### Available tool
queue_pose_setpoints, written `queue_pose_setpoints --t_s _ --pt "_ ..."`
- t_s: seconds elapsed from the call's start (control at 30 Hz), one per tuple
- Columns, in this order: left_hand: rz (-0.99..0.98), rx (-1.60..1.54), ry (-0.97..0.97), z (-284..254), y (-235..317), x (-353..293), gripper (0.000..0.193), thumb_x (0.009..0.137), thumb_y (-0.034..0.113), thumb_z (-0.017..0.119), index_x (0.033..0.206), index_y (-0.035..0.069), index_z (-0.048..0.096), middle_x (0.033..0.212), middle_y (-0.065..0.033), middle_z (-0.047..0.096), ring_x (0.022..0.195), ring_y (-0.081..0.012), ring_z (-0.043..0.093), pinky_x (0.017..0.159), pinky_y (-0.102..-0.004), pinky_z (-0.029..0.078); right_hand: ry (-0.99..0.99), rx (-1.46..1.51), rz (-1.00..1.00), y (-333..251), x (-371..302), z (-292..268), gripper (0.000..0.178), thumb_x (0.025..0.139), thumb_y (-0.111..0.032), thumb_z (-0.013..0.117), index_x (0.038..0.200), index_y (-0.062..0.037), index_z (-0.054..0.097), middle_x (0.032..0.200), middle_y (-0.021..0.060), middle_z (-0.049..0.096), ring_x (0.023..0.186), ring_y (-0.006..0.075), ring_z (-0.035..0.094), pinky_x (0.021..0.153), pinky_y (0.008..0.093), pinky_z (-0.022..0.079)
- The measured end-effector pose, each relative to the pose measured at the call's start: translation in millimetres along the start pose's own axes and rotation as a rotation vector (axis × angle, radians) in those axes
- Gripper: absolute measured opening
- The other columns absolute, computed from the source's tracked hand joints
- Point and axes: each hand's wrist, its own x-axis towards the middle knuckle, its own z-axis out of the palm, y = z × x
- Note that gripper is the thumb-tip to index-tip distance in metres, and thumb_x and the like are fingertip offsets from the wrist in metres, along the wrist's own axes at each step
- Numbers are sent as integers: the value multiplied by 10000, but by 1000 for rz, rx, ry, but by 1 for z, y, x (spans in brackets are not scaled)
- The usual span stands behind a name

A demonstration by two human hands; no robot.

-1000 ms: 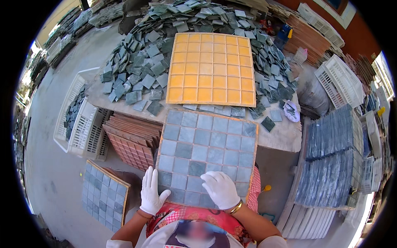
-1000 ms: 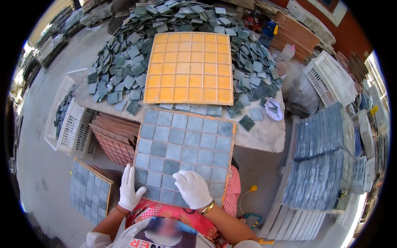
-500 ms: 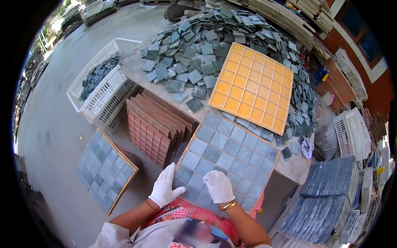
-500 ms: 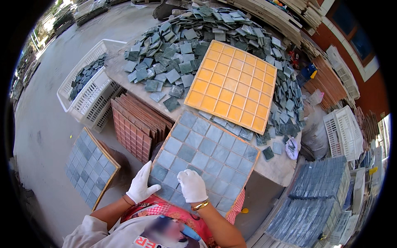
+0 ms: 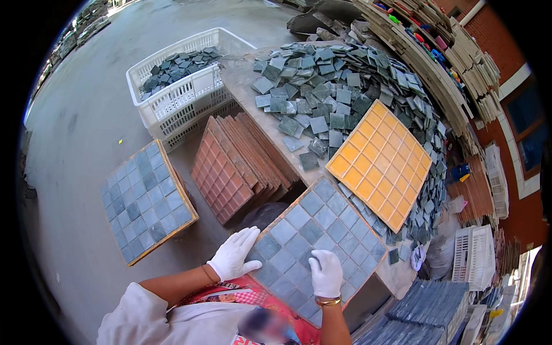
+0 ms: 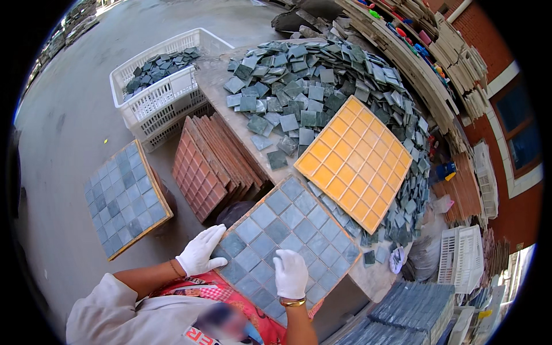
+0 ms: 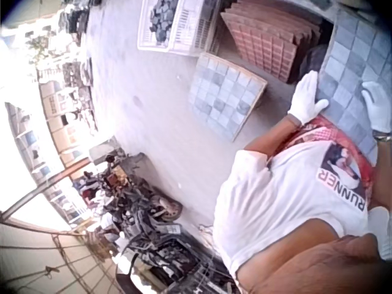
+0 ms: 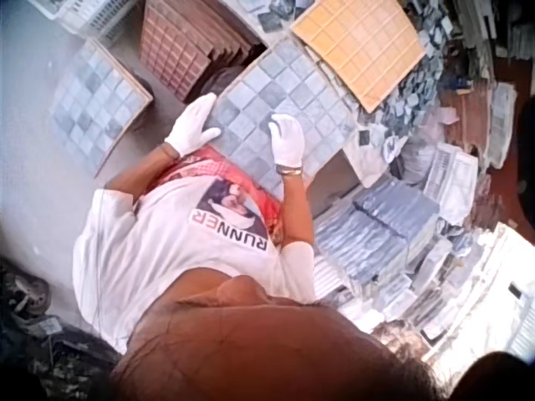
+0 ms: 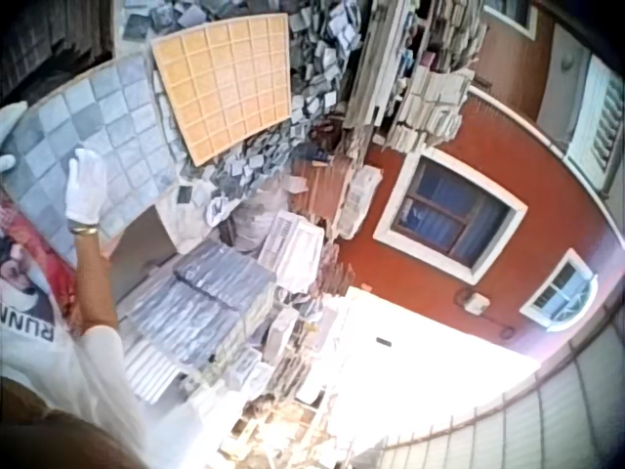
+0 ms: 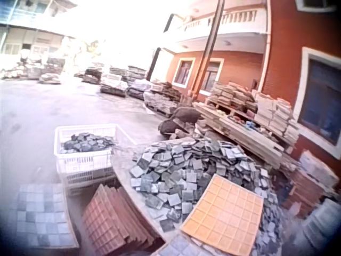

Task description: The person places small square tiles one by one onto a gridded board, filling the grid from a large pile of loose tiles. The person occasionally flips the board to check alignment and continues placing tiles until the grid is filled.

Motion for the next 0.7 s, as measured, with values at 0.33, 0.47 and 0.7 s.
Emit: queue_pose_setpoints --t_s 0.33,0.47,0.7 --pt "-18 -39 3 -1 -3 -1 795 780 362 694 1391 -1 338 1400 -216 401 1295 -377 381 1085 -417 318 -196 -101 -6 -49 -2 19 379 716 -247 751 1031 -115 587 948 83 611 885 292 579 772 400 477" --pt "-14 -45 24 1 -3 -1 783 785 366 688 1390 4 346 1402 -216 400 1295 -376 382 1084 -417 318 -202 -98 18 -52 -4 22 500 672 -266 785 1088 -104 559 989 106 592 919 313 564 798 416 466" --pt "-10 -56 26 3 -4 0 775 794 362 687 1392 4 348 1409 -213 394 1295 -382 382 1090 -421 312 -182 -26 -16 -51 -11 19 578 657 -244 798 1162 -100 558 1017 124 587 956 329 554 832 428 456"
